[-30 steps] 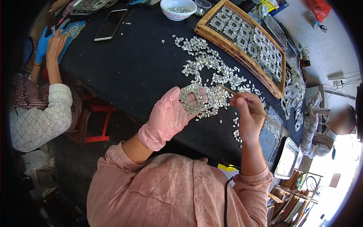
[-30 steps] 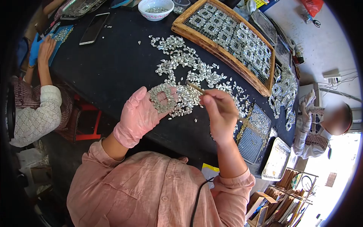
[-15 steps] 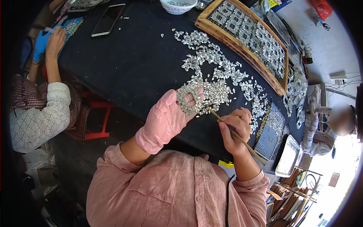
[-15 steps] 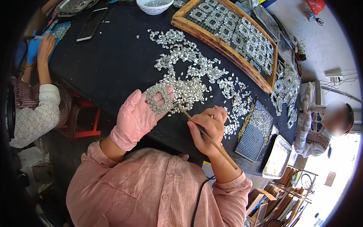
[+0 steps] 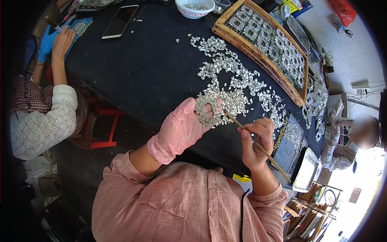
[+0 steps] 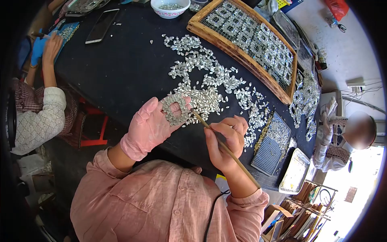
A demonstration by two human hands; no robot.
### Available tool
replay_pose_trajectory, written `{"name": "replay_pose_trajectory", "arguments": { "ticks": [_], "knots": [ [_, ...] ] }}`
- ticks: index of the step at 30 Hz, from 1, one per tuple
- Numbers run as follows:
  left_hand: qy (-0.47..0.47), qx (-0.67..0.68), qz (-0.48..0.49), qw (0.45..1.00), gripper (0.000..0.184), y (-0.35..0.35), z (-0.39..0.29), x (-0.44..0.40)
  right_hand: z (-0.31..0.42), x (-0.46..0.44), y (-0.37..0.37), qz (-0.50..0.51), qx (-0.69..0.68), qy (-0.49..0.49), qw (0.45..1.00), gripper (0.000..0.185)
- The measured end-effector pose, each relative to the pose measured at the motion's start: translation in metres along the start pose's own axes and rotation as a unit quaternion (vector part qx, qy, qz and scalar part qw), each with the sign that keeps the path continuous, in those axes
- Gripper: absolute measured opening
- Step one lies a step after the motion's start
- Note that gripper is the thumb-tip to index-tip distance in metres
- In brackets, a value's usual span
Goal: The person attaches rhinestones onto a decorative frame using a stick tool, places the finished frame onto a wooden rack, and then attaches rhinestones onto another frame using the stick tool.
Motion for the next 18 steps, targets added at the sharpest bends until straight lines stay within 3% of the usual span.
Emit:
{"name": "replay_pose_trajectory", "arguments": {
  "ticks": [6,18],
  "knots": [
    [-0.001,0.008,0.030,1.000,0.056,-0.002,0.000,0.000,0.010,-0.011,-0.015,0.018,0.040,0.049,0.998,0.030],
    [0.006,-0.010,0.032,0.999,0.059,0.000,0.001,-0.001,0.011,-0.013,-0.023,0.023,0.061,0.054,0.996,0.032]
  ]
}}
Point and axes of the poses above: each hand's wrist, its own x-axis away from the middle knuckle, its own y-axis out of the back of the hand, z = x × y, the point moved 4 cm from there along -x, towards the middle knuckle, and after that the axes turned 12 degrees about -x, right-handed, at the moved point
